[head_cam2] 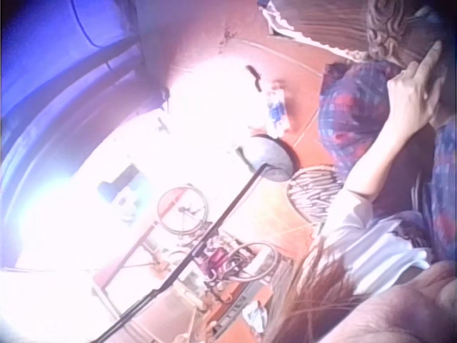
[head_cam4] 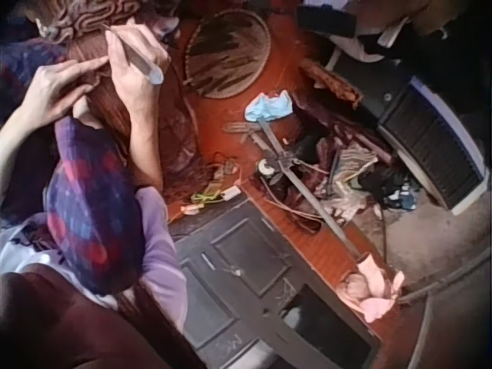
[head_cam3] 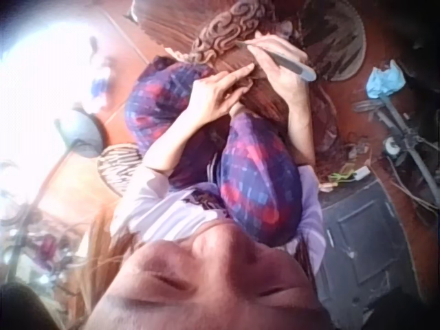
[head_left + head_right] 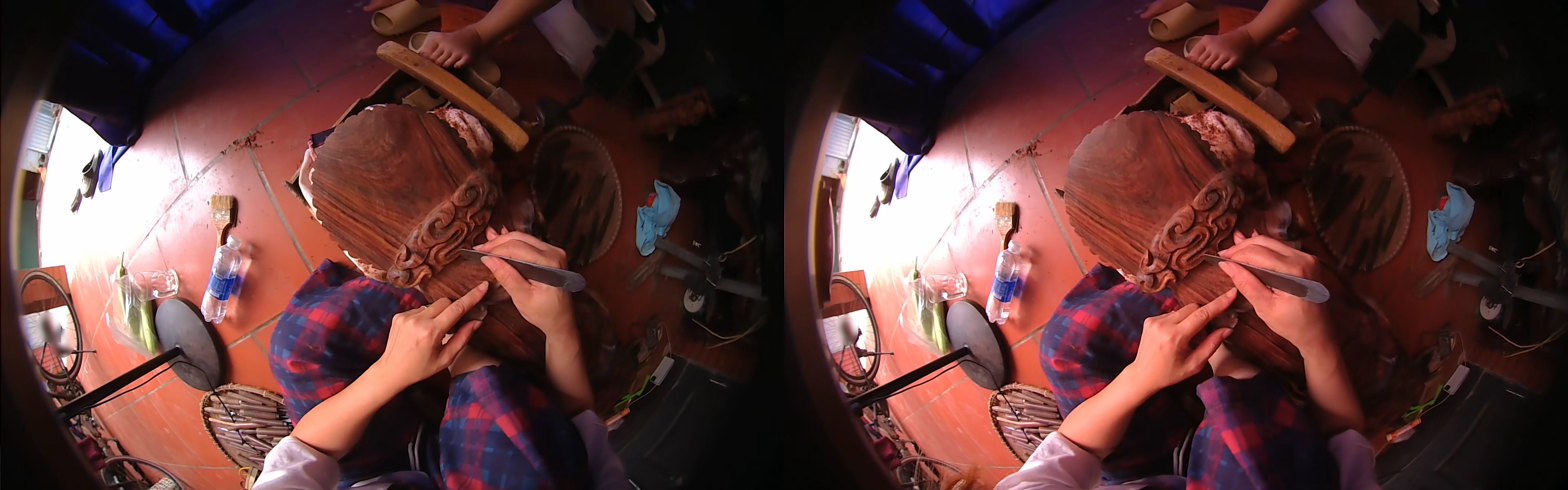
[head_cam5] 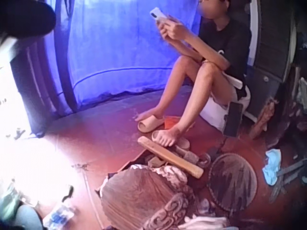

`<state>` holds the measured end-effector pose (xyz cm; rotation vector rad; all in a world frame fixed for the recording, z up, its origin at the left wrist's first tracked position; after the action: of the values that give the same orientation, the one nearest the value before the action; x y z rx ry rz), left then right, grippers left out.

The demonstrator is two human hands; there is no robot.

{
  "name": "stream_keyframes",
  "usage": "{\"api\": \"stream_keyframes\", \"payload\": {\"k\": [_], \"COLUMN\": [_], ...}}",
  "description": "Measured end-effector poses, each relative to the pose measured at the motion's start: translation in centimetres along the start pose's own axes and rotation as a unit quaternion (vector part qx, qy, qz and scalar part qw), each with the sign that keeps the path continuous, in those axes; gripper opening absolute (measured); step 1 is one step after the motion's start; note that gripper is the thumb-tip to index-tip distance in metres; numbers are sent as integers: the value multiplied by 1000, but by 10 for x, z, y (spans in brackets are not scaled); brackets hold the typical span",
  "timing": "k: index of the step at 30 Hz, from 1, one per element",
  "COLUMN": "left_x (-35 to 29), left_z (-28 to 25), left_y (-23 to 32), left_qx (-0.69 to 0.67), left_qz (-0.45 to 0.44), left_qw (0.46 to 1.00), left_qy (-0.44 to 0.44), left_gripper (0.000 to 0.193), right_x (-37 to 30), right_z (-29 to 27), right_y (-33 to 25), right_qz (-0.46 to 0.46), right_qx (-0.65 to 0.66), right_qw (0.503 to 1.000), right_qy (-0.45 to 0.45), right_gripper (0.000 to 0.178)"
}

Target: The person carves intricate floral patterns into a wooden object using a chisel. They hold the object steady with their left hand while using the chisel in their right hand to refine the details.

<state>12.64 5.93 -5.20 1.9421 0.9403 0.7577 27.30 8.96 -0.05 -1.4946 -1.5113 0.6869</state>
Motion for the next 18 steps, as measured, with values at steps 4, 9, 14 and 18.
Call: {"api": "stream_keyframes", "payload": {"k": [4, 9, 14, 18], "left_x": [-1, -2, 0, -1], "left_z": [0, 1, 0, 0], "left_y": [-1, -2, 0, -1], "left_qx": [-2, -1, -7, -10], "left_qz": [-4, 0, 4, 14], "left_qw": [1000, 1000, 1000, 1000], "left_qy": [-6, -6, -5, -5], "left_gripper": [54, 57, 58, 60], "right_x": [-3, 0, -12, -31], "right_z": [-3, -1, -21, -34], "right_y": [0, -2, 0, 12], "right_qz": [-8, -4, 23, 76], "right_qx": [-29, -21, 31, 158], "right_qw": [999, 999, 995, 968], "right_qy": [22, 32, 93, 178], "right_gripper": [9, 9, 14, 10]}}
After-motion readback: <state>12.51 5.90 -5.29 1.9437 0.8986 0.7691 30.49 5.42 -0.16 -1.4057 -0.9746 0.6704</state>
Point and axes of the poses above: each hand's wrist, its own x-axis towards the middle knuckle, its own z-axis out of the palm, y = z × x, the point moved 8 cm from there along x, towards the middle knuckle, and after that the axes turned 6 degrees about y, right-handed, at the moved point
